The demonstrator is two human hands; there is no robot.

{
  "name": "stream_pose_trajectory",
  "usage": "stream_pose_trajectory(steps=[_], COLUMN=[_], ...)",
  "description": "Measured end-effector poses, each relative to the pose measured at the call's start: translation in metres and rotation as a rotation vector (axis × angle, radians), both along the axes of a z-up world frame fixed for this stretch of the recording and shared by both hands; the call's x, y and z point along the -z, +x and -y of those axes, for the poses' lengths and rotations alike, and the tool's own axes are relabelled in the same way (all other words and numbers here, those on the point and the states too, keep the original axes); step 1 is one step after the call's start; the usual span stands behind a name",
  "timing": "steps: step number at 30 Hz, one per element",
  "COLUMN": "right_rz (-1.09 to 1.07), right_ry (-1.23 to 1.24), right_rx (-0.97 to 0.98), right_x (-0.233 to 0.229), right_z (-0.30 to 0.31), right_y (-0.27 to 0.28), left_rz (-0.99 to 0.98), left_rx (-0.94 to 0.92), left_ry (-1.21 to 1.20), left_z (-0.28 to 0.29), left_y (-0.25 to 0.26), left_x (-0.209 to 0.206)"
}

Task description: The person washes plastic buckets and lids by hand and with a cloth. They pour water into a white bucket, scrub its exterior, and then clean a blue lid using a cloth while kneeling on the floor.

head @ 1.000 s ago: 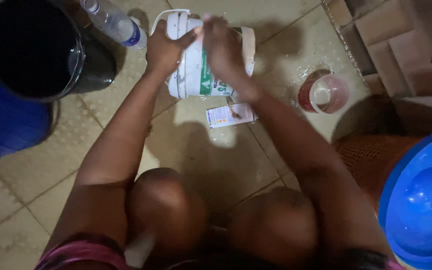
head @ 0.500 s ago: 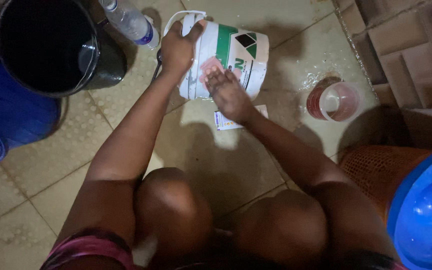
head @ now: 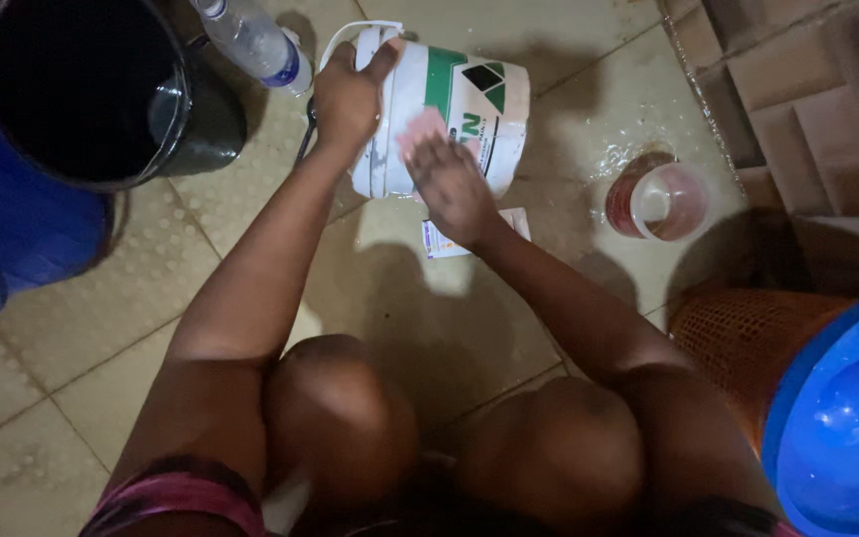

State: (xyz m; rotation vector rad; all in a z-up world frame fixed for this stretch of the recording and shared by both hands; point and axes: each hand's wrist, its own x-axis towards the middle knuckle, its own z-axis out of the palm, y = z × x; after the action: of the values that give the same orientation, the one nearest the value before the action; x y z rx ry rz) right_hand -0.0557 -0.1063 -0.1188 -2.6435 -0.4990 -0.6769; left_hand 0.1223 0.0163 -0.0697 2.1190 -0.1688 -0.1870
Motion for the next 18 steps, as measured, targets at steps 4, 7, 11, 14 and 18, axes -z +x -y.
stream_pose_trajectory(steps=[4, 7, 11, 14, 18], right_rz=[0.211, -0.236, -0.306, -0.21, 0.06], right_ry=[-0.197, -0.038, -0.07, 0.107, 0.079], right_rx=[-0.092, 0.278, 0.499, 0.533, 0.529], right_x=[0.004, -0.001, -0.034, -0.039, -0.002], right_z=[0.017, 0.019, 0.093, 0.102, 0.06], right_y=[-0.015, 0.006, 0.056, 0.056, 0.003], left_rz=[-0.004, -0.027, -0.049, -0.034, -0.148], left_rx=[0.058, 0.075, 0.034, -0.003, -0.003], left_ry=[-0.062, -0.056, -0.088, -0.067, -0.115], left_z=[-0.003, -0.004, -0.005, 0.0, -0.003], left_y=[0.001, -0.003, -0.01, -0.007, -0.007], left_x=[-0.007, -0.013, -0.016, -0.022, -0.018])
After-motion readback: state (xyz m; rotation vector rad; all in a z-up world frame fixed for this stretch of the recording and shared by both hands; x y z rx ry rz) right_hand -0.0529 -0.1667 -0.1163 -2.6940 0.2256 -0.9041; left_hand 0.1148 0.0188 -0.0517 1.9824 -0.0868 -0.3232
